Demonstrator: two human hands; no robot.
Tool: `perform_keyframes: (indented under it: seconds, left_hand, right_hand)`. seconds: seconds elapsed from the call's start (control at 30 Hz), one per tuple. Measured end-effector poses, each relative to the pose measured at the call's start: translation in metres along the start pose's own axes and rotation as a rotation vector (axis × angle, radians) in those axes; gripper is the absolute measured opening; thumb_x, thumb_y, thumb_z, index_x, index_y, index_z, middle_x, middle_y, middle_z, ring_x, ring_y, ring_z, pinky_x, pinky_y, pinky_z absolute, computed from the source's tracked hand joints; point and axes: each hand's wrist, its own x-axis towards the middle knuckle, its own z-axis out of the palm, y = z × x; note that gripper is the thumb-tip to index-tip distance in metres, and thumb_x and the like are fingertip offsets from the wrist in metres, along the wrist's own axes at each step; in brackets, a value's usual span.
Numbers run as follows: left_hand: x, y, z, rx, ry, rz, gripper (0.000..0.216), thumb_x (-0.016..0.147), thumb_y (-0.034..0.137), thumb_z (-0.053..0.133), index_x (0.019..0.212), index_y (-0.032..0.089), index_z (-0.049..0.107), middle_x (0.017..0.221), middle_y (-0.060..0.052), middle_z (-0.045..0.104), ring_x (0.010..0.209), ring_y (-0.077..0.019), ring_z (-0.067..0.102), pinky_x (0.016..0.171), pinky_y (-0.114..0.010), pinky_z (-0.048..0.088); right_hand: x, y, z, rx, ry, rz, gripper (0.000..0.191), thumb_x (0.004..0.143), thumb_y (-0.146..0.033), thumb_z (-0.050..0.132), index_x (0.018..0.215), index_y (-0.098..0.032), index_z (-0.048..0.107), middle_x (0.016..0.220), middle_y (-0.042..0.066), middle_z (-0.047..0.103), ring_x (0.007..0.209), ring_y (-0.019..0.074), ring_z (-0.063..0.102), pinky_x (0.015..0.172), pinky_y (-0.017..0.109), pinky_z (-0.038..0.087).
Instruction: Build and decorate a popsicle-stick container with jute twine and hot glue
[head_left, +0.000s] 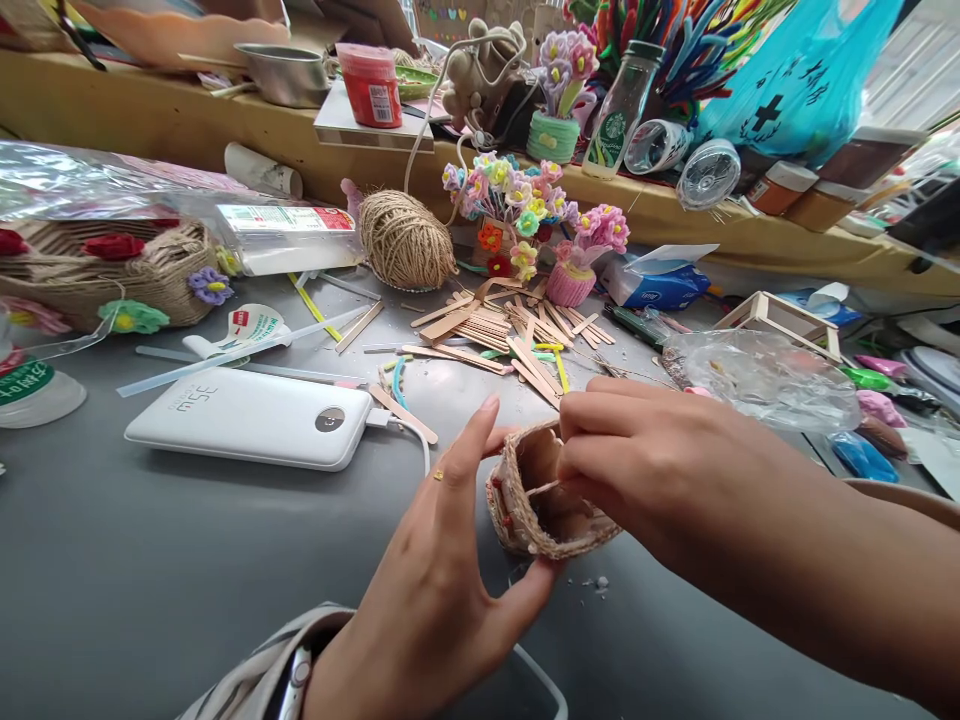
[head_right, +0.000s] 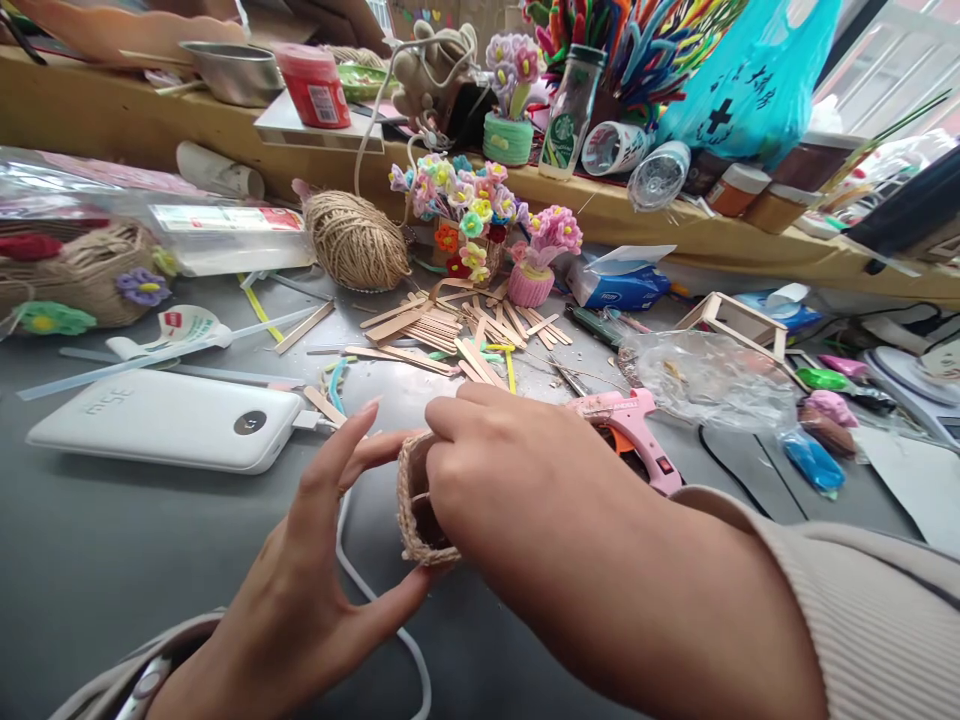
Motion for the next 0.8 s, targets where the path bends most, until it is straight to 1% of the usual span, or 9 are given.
perform_keyframes:
  seconds: [0.13, 0.27, 0.47, 0.57, 0.8]
  left_hand:
    - [-0.002, -0.001, 0.001, -0.011, 0.002, -0.023, 0.085, 0.072, 0.022, 0.059, 0.140, 0.017, 0.007, 0.121, -0.014, 0.053, 0.113, -0.0220, 0.052, 0.093, -0.037, 0.047]
    - [-0.006, -0.003, 0.003, -0.012, 0.018, -0.023, 0.085, 0.072, 0.022, 0.060, 0.140, 0.019, 0.008, 0.123, -0.013, 0.052, 0.114, -0.0230, 0.052, 0.093, -0.037, 0.047]
    - [-0.009, -0.004, 0.002, -0.002, 0.027, -0.010, 0.085, 0.072, 0.020, 0.060, 0.140, 0.020, 0.009, 0.127, -0.015, 0.049, 0.113, -0.0239, 0.053, 0.092, -0.038, 0.049]
    - [-0.009, -0.003, 0.001, 0.024, 0.020, 0.006, 0.084, 0.072, 0.019, 0.060, 0.140, 0.018, 0.009, 0.126, -0.015, 0.049, 0.113, -0.0230, 0.053, 0.093, -0.037, 0.048]
    - [-0.008, -0.003, 0.002, 0.037, 0.029, 0.009, 0.084, 0.072, 0.019, 0.061, 0.139, 0.017, 0.011, 0.125, -0.015, 0.050, 0.112, -0.0229, 0.053, 0.093, -0.036, 0.047]
  right_hand:
    - [-0.004, 0.000, 0.003, 0.043, 0.059, -0.021, 0.023, 0.069, 0.000, 0.059, 0.053, -0.015, 0.055, 0.058, -0.002, 0.054, 0.054, 0.0069, 0.041, 0.049, 0.021, 0.028]
    - [-0.008, -0.001, 0.006, 0.053, 0.101, -0.028, 0.022, 0.075, -0.001, 0.053, 0.057, -0.015, 0.055, 0.060, -0.001, 0.054, 0.054, 0.0073, 0.039, 0.049, 0.021, 0.028]
    - [-0.015, -0.001, 0.014, 0.045, 0.172, -0.010, 0.031, 0.083, -0.004, 0.039, 0.057, -0.015, 0.052, 0.059, 0.000, 0.048, 0.054, 0.0085, 0.036, 0.050, 0.021, 0.028]
    - [-0.018, -0.001, 0.017, 0.072, 0.200, 0.001, 0.029, 0.084, -0.008, 0.041, 0.060, -0.014, 0.053, 0.060, 0.000, 0.048, 0.057, 0.0094, 0.037, 0.052, 0.022, 0.029]
    - [-0.021, 0.001, 0.020, 0.141, 0.213, 0.024, 0.024, 0.086, -0.010, 0.042, 0.066, -0.015, 0.056, 0.063, 0.000, 0.051, 0.060, 0.0097, 0.039, 0.053, 0.022, 0.029]
